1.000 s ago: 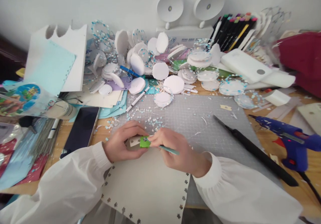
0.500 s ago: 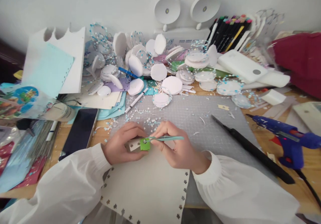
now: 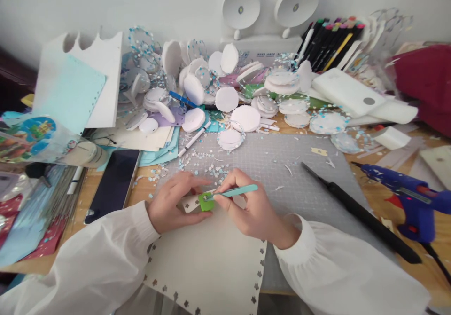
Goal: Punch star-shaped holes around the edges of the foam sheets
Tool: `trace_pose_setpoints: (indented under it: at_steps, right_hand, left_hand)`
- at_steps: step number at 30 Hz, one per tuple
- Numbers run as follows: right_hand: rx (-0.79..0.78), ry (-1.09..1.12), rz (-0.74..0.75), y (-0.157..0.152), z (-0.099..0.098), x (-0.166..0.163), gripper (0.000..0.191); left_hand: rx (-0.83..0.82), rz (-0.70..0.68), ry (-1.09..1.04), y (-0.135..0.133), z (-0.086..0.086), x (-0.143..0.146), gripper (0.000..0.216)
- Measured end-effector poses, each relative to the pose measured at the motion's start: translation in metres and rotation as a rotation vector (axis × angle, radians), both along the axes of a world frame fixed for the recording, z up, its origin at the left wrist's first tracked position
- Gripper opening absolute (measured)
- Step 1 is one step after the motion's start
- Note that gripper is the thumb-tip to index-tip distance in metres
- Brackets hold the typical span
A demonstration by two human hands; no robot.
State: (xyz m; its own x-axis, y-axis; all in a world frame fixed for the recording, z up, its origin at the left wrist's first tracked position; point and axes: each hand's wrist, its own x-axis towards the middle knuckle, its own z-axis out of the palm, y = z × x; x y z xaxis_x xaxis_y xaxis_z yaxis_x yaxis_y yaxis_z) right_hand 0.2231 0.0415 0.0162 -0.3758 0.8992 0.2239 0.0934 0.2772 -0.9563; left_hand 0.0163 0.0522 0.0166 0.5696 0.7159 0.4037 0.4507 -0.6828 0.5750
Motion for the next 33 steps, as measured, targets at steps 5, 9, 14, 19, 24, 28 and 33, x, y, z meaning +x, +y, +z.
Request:
trace_pose_setpoints:
  at_steps: [5, 9, 14, 19, 24, 28, 33]
  right_hand:
    - [-0.121, 0.051, -0.025, -0.0012, 0.0029, -0.0025, 0.006]
    - [-0.202, 0.113, -0.036, -0.0014, 0.0044, -0.0036, 0.008]
    - [-0.229, 0.131, -0.038, -0.0011, 0.0033, -0.0049, 0.008]
    - [-0.183, 0.177, -0.067, -0.0032, 0.0017, -0.0074, 0.008]
    - [-0.137, 0.159, -0.061, -0.0039, 0.0013, -0.0081, 0.008]
    - [-0.126, 0.164, -0.081, -0.0027, 0.0017, -0.0056, 0.009]
    - [-0.055, 0.097, -0.061, -0.0038, -0.0006, -0.0053, 0.007]
  left_hand:
    - [0.055, -0.001, 0.006, -0.0006, -0.0001, 0.0005, 0.042]
    - [0.099, -0.007, -0.016, 0.0004, -0.0001, 0.0014, 0.04]
    - [0.1, -0.009, -0.011, 0.0014, 0.0007, 0.0016, 0.036]
    - [0.102, 0.005, -0.018, 0.002, 0.0001, 0.001, 0.037]
    - [0.069, -0.025, -0.004, 0.0015, -0.0005, 0.0015, 0.037]
    - [0.084, 0.008, -0.012, 0.0012, -0.0005, 0.0012, 0.038]
    - [0.069, 0.018, 0.023, 0.0007, -0.0002, 0.0014, 0.037]
